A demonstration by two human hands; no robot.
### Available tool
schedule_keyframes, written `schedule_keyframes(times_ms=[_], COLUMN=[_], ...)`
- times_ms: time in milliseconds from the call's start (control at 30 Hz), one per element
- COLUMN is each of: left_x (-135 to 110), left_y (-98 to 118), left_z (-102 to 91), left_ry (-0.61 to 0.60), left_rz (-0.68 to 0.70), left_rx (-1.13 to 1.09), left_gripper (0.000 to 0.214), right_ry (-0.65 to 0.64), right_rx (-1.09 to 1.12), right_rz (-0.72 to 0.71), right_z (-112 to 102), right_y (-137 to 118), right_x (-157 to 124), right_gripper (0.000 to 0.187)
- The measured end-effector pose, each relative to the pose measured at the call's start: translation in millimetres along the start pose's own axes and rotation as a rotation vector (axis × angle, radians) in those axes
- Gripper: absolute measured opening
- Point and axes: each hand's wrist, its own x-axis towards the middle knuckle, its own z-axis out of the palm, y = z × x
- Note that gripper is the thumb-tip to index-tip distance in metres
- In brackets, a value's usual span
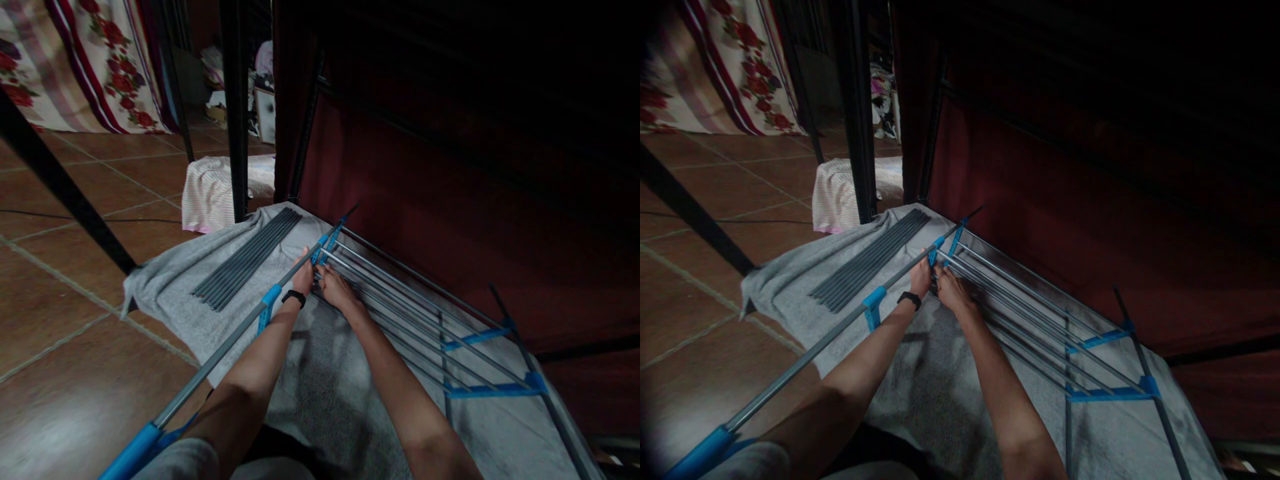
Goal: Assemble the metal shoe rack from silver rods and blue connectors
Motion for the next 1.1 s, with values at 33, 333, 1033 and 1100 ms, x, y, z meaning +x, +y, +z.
schedule_keyframes(times_ms=[33, 333, 1033, 1100], left_x=[-0.8, -10.9, -13.9, -14.3], left_y=[-1.7, 1.6, 21.0, 22.9], left_z=[-2.5, -8.9, -13.4, -13.7], left_ry=[0.010, -0.067, -0.055, -0.053], left_rz=[0.030, 0.289, 0.440, 0.425], left_rx=[0.025, 0.320, 0.433, 0.396], left_gripper=[0.044, 0.044, 0.026, 0.024], right_ry=[-0.011, -0.010, -0.046, -0.042], right_rx=[-0.010, -0.117, -0.076, -0.083], right_rz=[0.006, 0.027, 0.102, 0.111], right_z=[-0.4, -8.3, -13.7, -13.5], right_y=[-0.8, -5.6, -6.3, -6.5], right_x=[0.6, 0.6, 2.6, 2.4], right_gripper=[0.055, 0.044, 0.038, 0.039])
